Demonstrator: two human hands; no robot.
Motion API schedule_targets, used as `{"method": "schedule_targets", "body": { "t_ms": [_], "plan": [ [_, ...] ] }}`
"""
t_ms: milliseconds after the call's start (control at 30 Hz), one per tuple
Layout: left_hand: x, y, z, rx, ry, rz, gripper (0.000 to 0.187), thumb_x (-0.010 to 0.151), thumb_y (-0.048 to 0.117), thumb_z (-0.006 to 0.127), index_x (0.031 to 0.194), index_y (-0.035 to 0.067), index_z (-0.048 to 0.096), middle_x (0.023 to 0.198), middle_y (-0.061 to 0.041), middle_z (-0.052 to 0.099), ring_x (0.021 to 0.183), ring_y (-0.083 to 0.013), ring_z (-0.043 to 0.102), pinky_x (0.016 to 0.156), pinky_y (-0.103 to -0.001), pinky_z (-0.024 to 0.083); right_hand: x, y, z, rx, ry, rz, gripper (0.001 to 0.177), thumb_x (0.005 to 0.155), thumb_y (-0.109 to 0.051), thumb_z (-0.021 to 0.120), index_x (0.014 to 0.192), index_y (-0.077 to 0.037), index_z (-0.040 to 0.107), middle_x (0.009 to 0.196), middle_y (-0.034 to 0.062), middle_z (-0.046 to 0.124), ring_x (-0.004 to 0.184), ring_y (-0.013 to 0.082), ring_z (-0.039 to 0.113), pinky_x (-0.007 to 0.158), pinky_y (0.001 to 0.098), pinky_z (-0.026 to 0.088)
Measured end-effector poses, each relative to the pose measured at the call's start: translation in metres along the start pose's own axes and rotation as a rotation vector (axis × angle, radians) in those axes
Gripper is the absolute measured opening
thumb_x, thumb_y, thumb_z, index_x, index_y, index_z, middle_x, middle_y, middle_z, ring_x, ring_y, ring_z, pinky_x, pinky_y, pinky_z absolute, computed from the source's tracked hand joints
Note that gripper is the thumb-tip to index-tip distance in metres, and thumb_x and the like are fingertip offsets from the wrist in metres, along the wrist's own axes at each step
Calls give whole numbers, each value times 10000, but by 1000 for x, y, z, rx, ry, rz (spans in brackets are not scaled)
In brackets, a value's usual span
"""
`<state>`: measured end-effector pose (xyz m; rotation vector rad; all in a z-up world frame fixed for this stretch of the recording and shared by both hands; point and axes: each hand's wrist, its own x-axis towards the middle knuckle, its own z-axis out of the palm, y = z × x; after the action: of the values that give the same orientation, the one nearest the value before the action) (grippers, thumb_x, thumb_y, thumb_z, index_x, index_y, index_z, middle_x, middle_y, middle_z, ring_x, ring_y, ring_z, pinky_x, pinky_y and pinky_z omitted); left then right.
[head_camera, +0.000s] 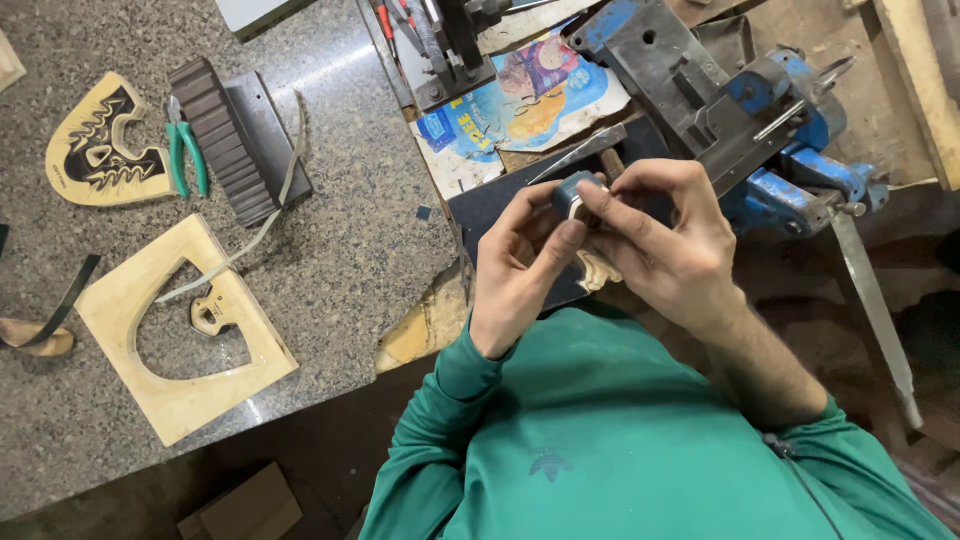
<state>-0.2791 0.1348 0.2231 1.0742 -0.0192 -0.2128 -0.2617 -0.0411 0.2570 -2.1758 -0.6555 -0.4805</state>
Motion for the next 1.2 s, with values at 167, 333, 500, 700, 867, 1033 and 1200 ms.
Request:
{"method": "schedule_targets", "body": {
  "t_ms": [167, 333, 500, 700, 867, 1033, 1200],
  "plan": [
    [2, 1, 5, 4, -40, 19, 431, 1097, 192, 618, 1440, -57, 544, 1300, -54, 672, 1159, -90, 626, 1002, -240, 539, 2, 1, -11, 415, 48, 220, 575, 812, -86, 845, 1323, 39, 612, 1238, 117, 552, 1079, 168, 624, 936, 303, 549],
    [-2, -7, 11, 104, -8, 0, 474, 1102, 189, 637, 1491, -71, 561, 1277, -108, 681, 1109, -91, 611, 947, -222, 510, -9, 11, -11, 806, 54, 464, 379, 959, 27, 755, 1325, 65, 662, 1334, 131, 621, 1171, 163, 687, 1023, 276, 599],
    [1, -11, 15, 275, 14, 75, 431, 1084, 196, 637, 1423, -66, 591, 1415, -134, 660, 1347, -181, 533, 1083, -267, 466, -17, 17, -14, 813, 75, 497, 344, 949, 61, 749, 1283, 92, 674, 1295, 146, 647, 1143, 166, 691, 1006, 269, 595],
    [-1, -17, 16, 382, 14, 119, 398, 1092, 193, 638, 1399, -59, 621, 1269, -144, 742, 1565, -265, 400, 1194, -322, 402, -22, 21, -10, 989, 127, 507, 325, 953, 78, 743, 1269, 104, 673, 1300, 155, 650, 1119, 173, 694, 996, 265, 595],
    [-3, -21, 15, 310, -6, 113, 396, 1100, 167, 638, 1414, -73, 608, 1302, -148, 719, 1541, -226, 403, 1201, -313, 375, -25, 23, -9, 1063, 152, 549, 311, 952, 99, 737, 1257, 110, 677, 1253, 155, 663, 1104, 172, 697, 955, 243, 583],
    [-1, -18, 12, 39, -39, -44, 422, 1053, 171, 671, 1416, -36, 609, 1264, -81, 698, 1187, -137, 603, 1048, -282, 501, -32, 30, -10, 1165, 166, 650, 367, 930, 106, 749, 1286, 113, 663, 1219, 144, 689, 1094, 172, 701, 959, 244, 584],
    [7, -21, 3, -192, -134, -84, 207, 1006, 113, 746, 1131, -18, 648, 1209, -22, 658, 1111, -118, 629, 996, -290, 533, -47, 61, -5, 1365, -25, 806, 460, 825, 21, 832, 1243, 104, 661, 1099, 139, 739, 1003, 188, 721, 889, 296, 599]
  ]
}}
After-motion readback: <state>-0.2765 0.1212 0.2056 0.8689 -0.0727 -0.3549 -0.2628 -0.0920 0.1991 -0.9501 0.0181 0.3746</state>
